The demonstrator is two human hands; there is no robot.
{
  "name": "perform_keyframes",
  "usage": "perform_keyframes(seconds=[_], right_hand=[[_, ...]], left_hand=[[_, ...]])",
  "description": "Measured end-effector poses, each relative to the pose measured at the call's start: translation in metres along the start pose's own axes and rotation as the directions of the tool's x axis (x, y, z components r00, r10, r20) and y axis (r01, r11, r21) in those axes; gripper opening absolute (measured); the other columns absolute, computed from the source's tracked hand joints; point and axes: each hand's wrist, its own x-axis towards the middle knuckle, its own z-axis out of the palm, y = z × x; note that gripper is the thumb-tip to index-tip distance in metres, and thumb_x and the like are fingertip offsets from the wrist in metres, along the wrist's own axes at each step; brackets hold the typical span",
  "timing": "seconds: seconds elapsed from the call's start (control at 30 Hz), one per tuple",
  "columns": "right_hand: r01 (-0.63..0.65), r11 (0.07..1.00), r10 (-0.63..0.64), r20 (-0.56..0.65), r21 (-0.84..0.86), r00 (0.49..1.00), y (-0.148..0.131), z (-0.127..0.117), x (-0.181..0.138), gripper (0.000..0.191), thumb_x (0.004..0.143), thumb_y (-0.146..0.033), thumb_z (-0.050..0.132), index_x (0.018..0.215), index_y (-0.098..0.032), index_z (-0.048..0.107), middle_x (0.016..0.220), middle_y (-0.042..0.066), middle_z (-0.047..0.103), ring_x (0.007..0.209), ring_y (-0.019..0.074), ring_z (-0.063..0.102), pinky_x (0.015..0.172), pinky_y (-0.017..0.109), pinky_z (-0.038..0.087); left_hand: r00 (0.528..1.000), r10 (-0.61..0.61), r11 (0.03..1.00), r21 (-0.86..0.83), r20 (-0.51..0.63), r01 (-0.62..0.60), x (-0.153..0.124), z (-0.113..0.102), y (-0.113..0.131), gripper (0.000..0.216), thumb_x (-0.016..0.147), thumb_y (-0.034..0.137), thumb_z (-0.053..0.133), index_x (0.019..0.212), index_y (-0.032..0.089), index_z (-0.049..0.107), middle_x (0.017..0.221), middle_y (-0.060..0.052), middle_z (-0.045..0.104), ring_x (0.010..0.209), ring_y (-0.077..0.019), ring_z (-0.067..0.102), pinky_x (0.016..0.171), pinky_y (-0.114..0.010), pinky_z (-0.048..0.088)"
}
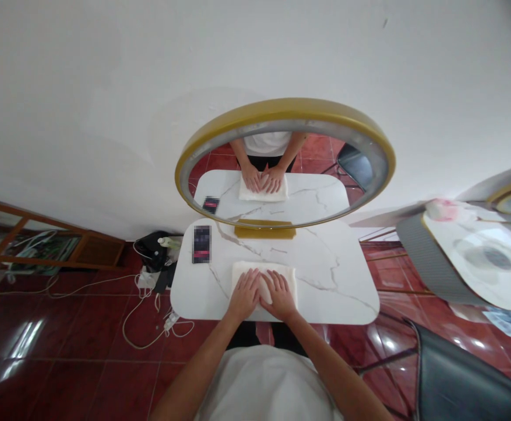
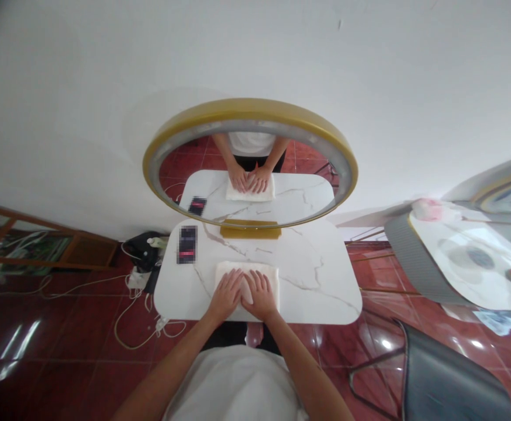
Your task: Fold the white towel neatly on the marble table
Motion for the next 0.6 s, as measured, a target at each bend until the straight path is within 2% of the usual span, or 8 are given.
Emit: perform_keyframes(seconds=[0.1,0.2,0.27,0.33,0.47,0.6], right_hand=[[-0.031,0.996,0.027,-0.053,-0.087,0.998,0.014,0.011,-0.001,0.078,0.08,-0.053,0.052,0.145,-0.018,0.028,0.151,0.011,0.025,0.138,0.0307,0.019,0.111,0.049,0.014],[-0.028,0.991,0.022,-0.05,-0.13,0.999,0.022,0.017,-0.006,0.089,0.076,-0.064,0.05,0.147,-0.019,0.021,0.153,0.011,0.02,0.138,0.0317,0.018,0.112,0.052,0.01],[-0.031,0.989,0.027,-0.035,-0.146,0.999,0.024,0.017,-0.009,0.096,0.072,-0.071,0.05,0.148,-0.021,0.018,0.153,0.01,0.017,0.139,0.0335,0.017,0.111,0.055,0.006],[-0.043,0.986,0.04,-0.022,-0.159,0.999,0.023,0.016,-0.011,0.101,0.068,-0.076,0.05,0.148,-0.024,0.016,0.154,0.01,0.015,0.139,0.0353,0.015,0.109,0.059,0.003],[-0.084,0.98,0.083,-0.017,-0.183,0.996,0.021,0.014,-0.011,0.104,0.065,-0.079,0.05,0.148,-0.026,0.015,0.154,0.011,0.013,0.139,0.0375,0.012,0.106,0.064,0.001],[-0.086,0.976,0.081,-0.031,-0.2,0.996,0.021,0.014,-0.009,0.097,0.071,-0.072,0.051,0.148,-0.025,0.016,0.154,0.01,0.014,0.139,0.0377,0.011,0.107,0.062,0.004]], left_hand=[[1.0,0.023,0.963,0.269,-0.019,-0.017,0.004,0.008,-0.015,0.053,0.089,0.029,0.045,0.141,0.026,0.036,0.149,-0.002,0.032,0.14,-0.0245,0.021,0.115,-0.047,0.009],[0.997,0.074,0.837,0.545,-0.018,-0.052,-0.002,0.008,-0.038,0.058,0.089,0.033,0.046,0.144,0.026,0.029,0.152,-0.003,0.026,0.141,-0.0249,0.019,0.114,-0.047,0.015],[0.993,0.118,0.765,0.638,0.001,-0.091,-0.006,0.005,-0.049,0.061,0.088,0.037,0.047,0.145,0.026,0.026,0.152,-0.004,0.026,0.141,-0.0254,0.019,0.113,-0.047,0.017],[0.99,0.14,0.73,0.674,0.009,-0.11,-0.008,0.003,-0.056,0.065,0.087,0.04,0.049,0.145,0.026,0.025,0.152,-0.005,0.026,0.14,-0.0265,0.02,0.113,-0.048,0.016],[0.989,0.143,0.731,0.671,0.026,-0.123,-0.006,0.002,-0.056,0.069,0.085,0.043,0.05,0.146,0.024,0.025,0.152,-0.006,0.023,0.141,-0.0286,0.018,0.113,-0.048,0.017],[0.988,0.139,0.739,0.658,0.066,-0.148,-0.003,0.0,-0.055,0.071,0.084,0.044,0.051,0.146,0.021,0.023,0.154,-0.009,0.019,0.141,-0.0301,0.015,0.111,-0.048,0.02]])
